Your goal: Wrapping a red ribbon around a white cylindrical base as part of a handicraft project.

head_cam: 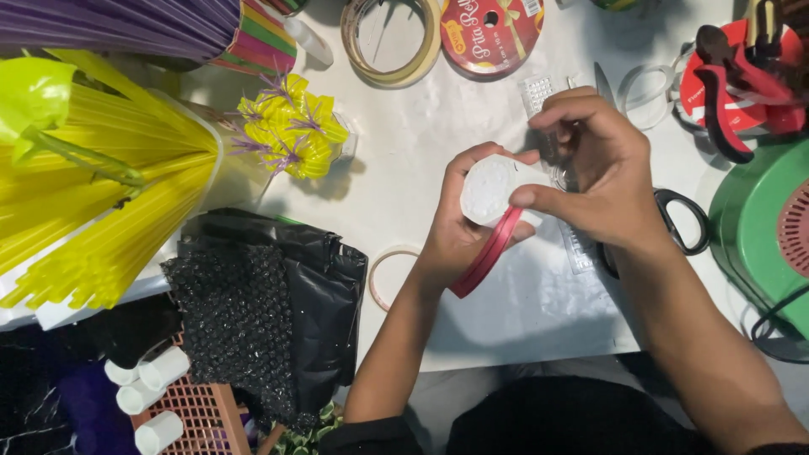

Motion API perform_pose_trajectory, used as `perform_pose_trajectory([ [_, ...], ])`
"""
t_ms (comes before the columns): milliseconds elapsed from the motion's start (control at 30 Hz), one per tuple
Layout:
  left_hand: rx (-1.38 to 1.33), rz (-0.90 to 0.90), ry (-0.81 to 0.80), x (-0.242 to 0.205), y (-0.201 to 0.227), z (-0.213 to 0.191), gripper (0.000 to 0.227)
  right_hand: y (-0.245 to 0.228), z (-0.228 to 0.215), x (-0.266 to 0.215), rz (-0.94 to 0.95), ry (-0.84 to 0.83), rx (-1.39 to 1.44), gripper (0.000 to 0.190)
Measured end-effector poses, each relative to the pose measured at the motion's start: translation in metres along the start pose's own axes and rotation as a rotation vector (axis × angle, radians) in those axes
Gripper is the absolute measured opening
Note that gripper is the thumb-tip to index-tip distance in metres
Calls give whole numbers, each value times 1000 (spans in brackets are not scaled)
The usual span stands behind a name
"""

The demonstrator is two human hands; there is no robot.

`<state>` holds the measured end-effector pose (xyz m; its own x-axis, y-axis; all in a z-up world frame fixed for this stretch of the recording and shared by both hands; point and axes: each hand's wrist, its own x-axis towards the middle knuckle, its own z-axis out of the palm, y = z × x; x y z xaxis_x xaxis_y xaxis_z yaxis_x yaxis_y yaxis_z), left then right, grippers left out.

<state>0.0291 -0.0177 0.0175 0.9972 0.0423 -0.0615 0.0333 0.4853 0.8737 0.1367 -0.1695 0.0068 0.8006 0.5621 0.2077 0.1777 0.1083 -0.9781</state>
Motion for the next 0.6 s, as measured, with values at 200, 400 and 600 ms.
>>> perform_pose_trajectory([
  [200, -37, 13, 169, 3, -6, 5, 71, 0, -2, -4, -31, 41, 103, 44],
  [400, -89, 197, 221, 4, -14, -4, 73, -22, 9, 4, -299, -11, -265, 18],
  [600, -108, 165, 152, -2, -2, -3, 75, -20, 16, 3, -404, 32, -387, 20],
])
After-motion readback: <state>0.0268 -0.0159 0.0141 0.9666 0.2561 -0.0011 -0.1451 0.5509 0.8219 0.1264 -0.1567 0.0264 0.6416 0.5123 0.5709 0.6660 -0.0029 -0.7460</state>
